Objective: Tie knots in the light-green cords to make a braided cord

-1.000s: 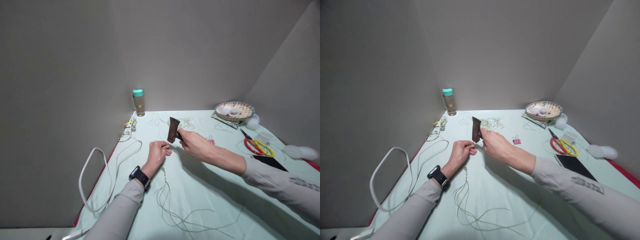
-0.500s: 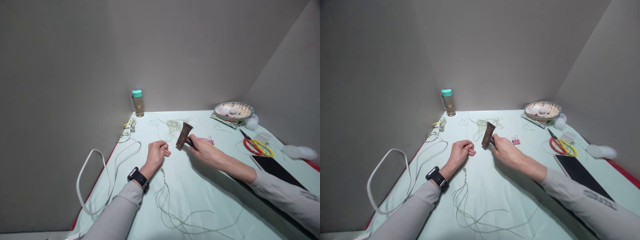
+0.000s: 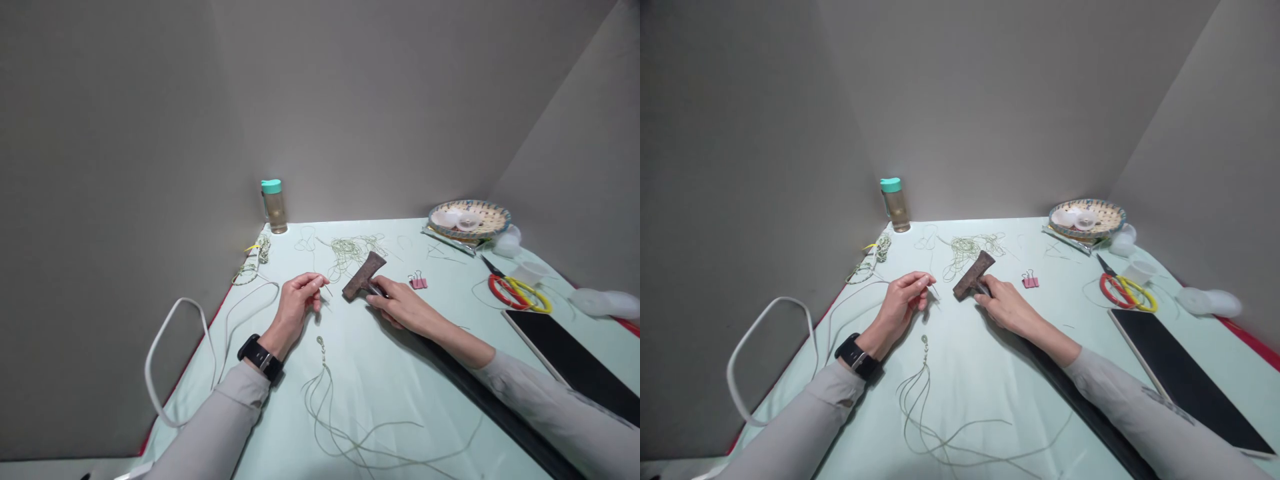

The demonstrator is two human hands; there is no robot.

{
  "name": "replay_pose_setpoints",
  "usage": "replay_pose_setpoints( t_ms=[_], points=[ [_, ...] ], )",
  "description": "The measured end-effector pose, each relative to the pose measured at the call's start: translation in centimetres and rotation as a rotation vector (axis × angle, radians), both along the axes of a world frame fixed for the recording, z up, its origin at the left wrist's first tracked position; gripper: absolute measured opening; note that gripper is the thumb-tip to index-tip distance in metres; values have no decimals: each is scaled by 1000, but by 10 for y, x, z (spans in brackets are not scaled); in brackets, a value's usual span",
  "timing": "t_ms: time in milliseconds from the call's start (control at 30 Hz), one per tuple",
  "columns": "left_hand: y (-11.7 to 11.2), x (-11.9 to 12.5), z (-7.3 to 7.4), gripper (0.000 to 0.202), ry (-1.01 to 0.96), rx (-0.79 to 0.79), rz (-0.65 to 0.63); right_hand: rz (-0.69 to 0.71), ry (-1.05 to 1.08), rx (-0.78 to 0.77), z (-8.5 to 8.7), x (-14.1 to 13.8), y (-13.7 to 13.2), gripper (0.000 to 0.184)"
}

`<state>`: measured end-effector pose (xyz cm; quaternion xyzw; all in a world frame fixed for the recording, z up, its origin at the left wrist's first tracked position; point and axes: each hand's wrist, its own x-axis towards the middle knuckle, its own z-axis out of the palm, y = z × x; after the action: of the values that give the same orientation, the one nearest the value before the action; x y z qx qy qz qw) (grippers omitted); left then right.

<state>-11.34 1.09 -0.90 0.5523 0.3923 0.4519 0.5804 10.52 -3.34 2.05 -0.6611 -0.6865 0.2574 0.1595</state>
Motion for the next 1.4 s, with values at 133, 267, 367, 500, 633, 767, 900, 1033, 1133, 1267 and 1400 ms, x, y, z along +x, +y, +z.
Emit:
replay_pose_setpoints(
  t_ms=[133,267,367,500,633,767,900,1033,1133,1267,1400],
  points=[
    [0,0,-1,19,-10,-6,-17,-14,10,20,-3,1,1,27],
    [1,0,-5,17,17,-5,-23,-9,0,42,-5,0,0,28],
    [1,0,-6,17,59,-4,-34,1,-28,55,-5,-1,-1,27],
    [1,1,-8,16,137,15,-49,27,-95,87,-5,-1,-1,25],
    [4,3,-13,16,250,49,-46,66,-167,130,-2,0,-5,23],
    [6,2,-18,18,343,97,-25,96,-217,159,-1,2,-8,21],
    [4,0,-16,18,417,146,-28,100,-261,178,-4,6,-5,21],
    [-2,-3,-11,18,492,200,-14,84,-297,214,-9,12,1,20],
    [-6,-5,-8,18,531,225,-11,67,-312,257,-13,15,4,18],
    [-11,-5,-7,18,567,248,-13,47,-320,296,-23,20,7,17],
    [-12,-4,-6,17,581,257,-16,67,-294,349,-31,23,5,15]
  ],
)
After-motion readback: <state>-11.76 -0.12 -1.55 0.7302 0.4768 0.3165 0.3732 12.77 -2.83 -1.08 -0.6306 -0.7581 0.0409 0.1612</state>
